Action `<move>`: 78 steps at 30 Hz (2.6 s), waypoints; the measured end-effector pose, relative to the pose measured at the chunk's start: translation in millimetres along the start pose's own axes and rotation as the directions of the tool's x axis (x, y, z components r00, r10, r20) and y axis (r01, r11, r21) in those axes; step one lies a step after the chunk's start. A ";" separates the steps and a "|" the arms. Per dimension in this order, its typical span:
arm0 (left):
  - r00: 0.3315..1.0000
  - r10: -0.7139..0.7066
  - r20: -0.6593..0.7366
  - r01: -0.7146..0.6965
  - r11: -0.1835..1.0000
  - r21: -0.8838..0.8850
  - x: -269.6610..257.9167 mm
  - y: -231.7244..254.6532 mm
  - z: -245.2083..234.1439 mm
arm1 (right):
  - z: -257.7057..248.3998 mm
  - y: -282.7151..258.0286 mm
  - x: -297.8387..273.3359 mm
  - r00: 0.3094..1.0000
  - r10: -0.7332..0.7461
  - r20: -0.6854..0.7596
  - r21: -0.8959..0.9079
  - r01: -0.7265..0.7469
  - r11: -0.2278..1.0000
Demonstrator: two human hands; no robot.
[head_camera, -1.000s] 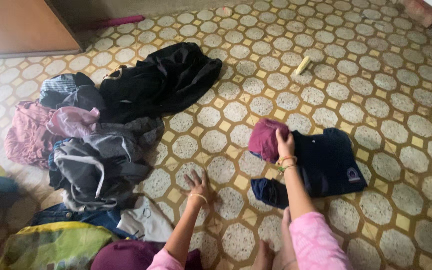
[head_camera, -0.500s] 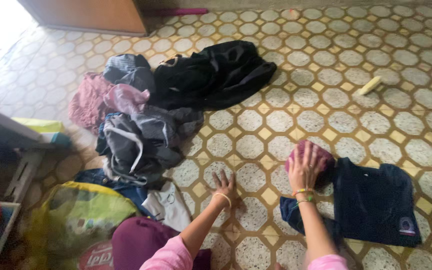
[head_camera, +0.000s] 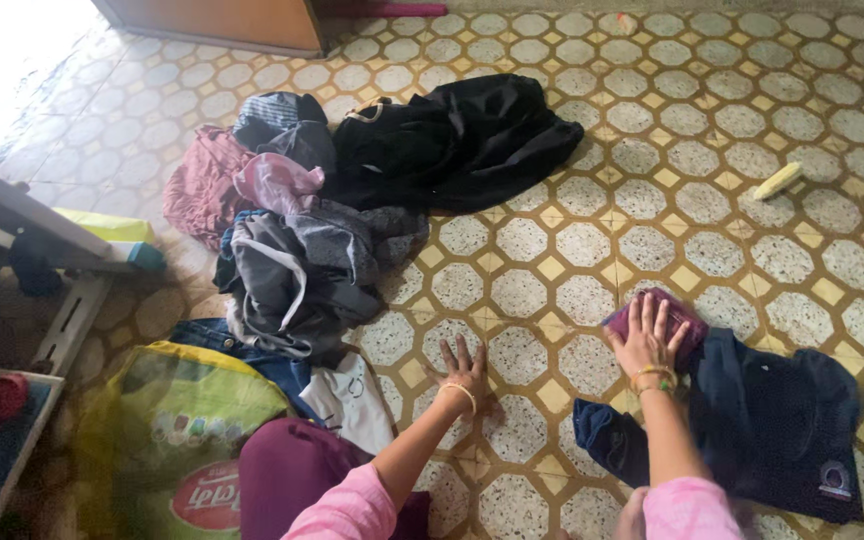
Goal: The person sits on the floor and folds several pieces of clothing from a pile, including shirts, socks, and undergarments, placing them into neat stacks on the tiled floor.
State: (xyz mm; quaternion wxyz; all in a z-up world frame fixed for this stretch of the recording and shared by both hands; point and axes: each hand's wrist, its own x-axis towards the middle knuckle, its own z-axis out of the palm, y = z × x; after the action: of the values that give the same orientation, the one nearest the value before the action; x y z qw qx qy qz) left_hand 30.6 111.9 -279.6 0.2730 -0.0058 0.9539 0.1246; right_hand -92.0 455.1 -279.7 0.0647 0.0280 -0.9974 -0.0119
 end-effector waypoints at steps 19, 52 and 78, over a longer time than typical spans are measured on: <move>0.842 0.204 -0.499 -0.100 0.969 0.228 93.2 -103.8 -85.0 | 5.3 -235.3 -88.5 0.944 -0.287 0.160 0.241 0.245 0.939; 0.473 -0.446 -0.760 -0.224 0.774 -0.593 85.2 -352.1 -259.8 | -21.2 -296.7 -125.2 0.984 0.012 0.178 -0.025 -0.008 1.000; 0.897 0.431 -0.100 -0.426 0.902 0.069 -200.0 -73.9 -41.6 | -38.3 -184.7 -177.8 0.937 0.336 0.096 0.841 -0.257 0.476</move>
State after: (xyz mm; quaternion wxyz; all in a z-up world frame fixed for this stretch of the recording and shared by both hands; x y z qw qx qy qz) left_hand 185.0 18.9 -158.4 0.1848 0.2035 0.9481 0.1596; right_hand 99.0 280.1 -269.6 0.0849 -0.1165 -0.8637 0.4830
